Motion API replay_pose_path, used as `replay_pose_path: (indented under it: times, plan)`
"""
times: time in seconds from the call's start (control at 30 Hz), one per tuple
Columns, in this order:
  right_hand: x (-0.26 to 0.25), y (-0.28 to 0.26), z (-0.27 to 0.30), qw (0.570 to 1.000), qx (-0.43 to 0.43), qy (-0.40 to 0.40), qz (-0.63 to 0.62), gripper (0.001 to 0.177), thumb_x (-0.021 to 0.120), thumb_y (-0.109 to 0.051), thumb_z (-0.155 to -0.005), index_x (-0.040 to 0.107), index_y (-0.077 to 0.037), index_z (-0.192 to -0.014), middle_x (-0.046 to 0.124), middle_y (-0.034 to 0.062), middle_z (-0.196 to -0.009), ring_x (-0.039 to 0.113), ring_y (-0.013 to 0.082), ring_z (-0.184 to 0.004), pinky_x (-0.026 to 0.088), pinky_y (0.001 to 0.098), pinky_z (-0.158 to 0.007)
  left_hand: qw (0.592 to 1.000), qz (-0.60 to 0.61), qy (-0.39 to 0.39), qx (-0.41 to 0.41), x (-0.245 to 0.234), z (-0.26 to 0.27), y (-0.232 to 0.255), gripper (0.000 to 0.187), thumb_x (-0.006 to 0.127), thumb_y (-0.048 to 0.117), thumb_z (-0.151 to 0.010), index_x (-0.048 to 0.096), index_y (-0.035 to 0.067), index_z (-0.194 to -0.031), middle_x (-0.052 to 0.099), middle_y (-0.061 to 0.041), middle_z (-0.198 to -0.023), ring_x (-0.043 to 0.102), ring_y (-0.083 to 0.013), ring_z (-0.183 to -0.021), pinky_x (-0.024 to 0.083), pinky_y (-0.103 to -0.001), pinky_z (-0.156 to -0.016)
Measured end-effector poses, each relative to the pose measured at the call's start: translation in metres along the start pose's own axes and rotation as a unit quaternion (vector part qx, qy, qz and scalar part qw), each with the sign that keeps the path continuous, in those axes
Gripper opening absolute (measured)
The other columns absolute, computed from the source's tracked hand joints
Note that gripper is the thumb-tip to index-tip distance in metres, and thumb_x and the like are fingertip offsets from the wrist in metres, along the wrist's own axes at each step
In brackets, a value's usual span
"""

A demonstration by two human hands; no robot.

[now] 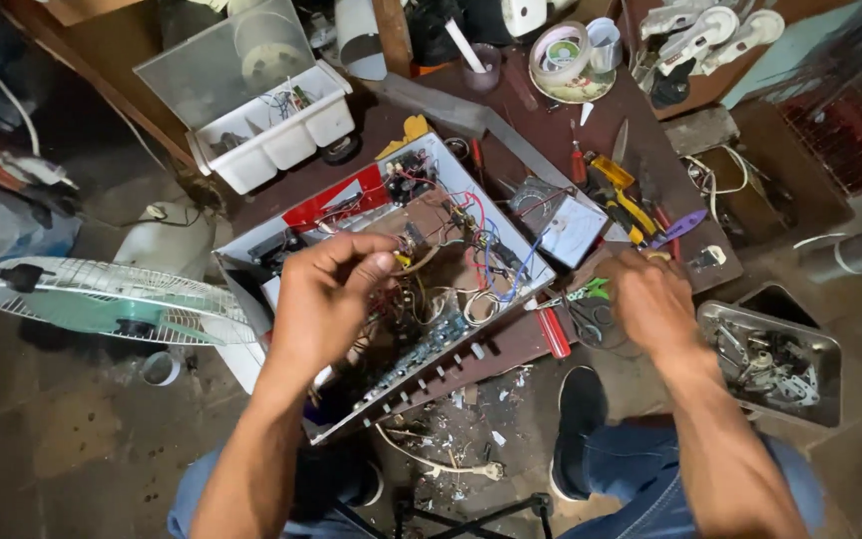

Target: The person works on the internal wiring of an open electronic device, using a screwdriver to tighten connections on a circuit board and manipulating various colored wires with their hands.

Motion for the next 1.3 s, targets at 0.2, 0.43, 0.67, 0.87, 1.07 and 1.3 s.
replay_pose_path:
  times: [0.2, 0.43, 0.67, 0.87, 1.07, 1.3]
  plan:
    - [-0.017, 0.001, 0.013, 0.999, 0.018, -0.035, 0.008, 0.044, 0.069, -0.011, -0.082, 0.057, -0.021, -0.123, 0.073, 0.0051, -0.113, 0.068, 0.0319, -0.112, 0.041, 0.0525, -0.113, 0.991, 0.11, -0.004, -0.072, -0.013, -0.013, -0.035, 0.025, 0.07, 0.0, -0.089, 0.069, -0.007, -0.113, 0.074, -0.019, -0.087, 0.07, -0.0166, -0.074, 0.059, -0.024, -0.066]
    - [-0.05, -0.016, 0.017, 0.996, -0.088, 0.016, -0.001, 0.043, 0.076, -0.004, -0.073, 0.056, -0.012, -0.11, 0.073, 0.0121, -0.101, 0.071, 0.0339, -0.101, 0.026, 0.0569, -0.122, 0.985, 0.148, -0.015, -0.09, -0.017, -0.017, -0.04, 0.028, 0.07, 0.002, -0.089, 0.067, -0.008, -0.115, 0.074, -0.018, -0.09, 0.07, -0.0156, -0.076, 0.059, -0.022, -0.067]
    - [-0.066, -0.011, 0.027, 0.979, -0.124, -0.032, -0.158, 0.028, 0.068, 0.003, -0.078, 0.067, -0.004, -0.105, 0.068, 0.0127, -0.077, 0.072, 0.0313, -0.079, 0.038, 0.0518, -0.112, 0.985, 0.147, -0.03, -0.088, -0.018, -0.015, -0.038, 0.029, 0.072, 0.004, -0.088, 0.068, -0.006, -0.115, 0.074, -0.016, -0.089, 0.069, -0.0158, -0.075, 0.059, -0.023, -0.067]
    - [-0.071, -0.019, 0.036, 0.982, -0.107, -0.048, -0.148, 0.025, 0.062, -0.001, -0.083, 0.068, -0.006, -0.108, 0.069, 0.0122, -0.076, 0.071, 0.0293, -0.084, 0.03, 0.0512, -0.117, 0.986, 0.141, -0.041, -0.075, -0.017, -0.015, -0.033, 0.029, 0.072, 0.003, -0.087, 0.069, -0.006, -0.115, 0.074, -0.017, -0.088, 0.069, -0.0163, -0.075, 0.059, -0.024, -0.067]
    - [-0.084, -0.022, 0.027, 0.986, -0.098, -0.04, -0.131, 0.02, 0.054, -0.009, -0.091, 0.068, -0.011, -0.105, 0.07, 0.0073, -0.066, 0.073, 0.0262, -0.084, 0.012, 0.0472, -0.13, 0.987, 0.145, -0.023, -0.064, -0.014, -0.015, -0.025, 0.028, 0.072, 0.003, -0.089, 0.069, -0.006, -0.115, 0.074, -0.016, -0.087, 0.069, -0.0151, -0.075, 0.06, -0.024, -0.068]
    - [-0.152, -0.046, 0.037, 0.98, -0.18, -0.04, 0.078, 0.034, 0.055, -0.013, -0.087, 0.062, -0.018, -0.12, 0.074, 0.0078, -0.087, 0.072, 0.0248, -0.102, 0.018, 0.0519, -0.129, 0.997, 0.08, 0.01, -0.014, -0.013, -0.016, -0.019, 0.018, 0.06, 0.003, -0.098, 0.07, -0.004, -0.111, 0.072, -0.013, -0.082, 0.062, -0.0118, -0.073, 0.057, -0.022, -0.066]
Point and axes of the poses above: each hand's wrist, its own z-axis away from the middle knuckle, its own x-axis out of the palm, y = z × x, the point moved 1 cm from there along -z, towards the middle knuckle
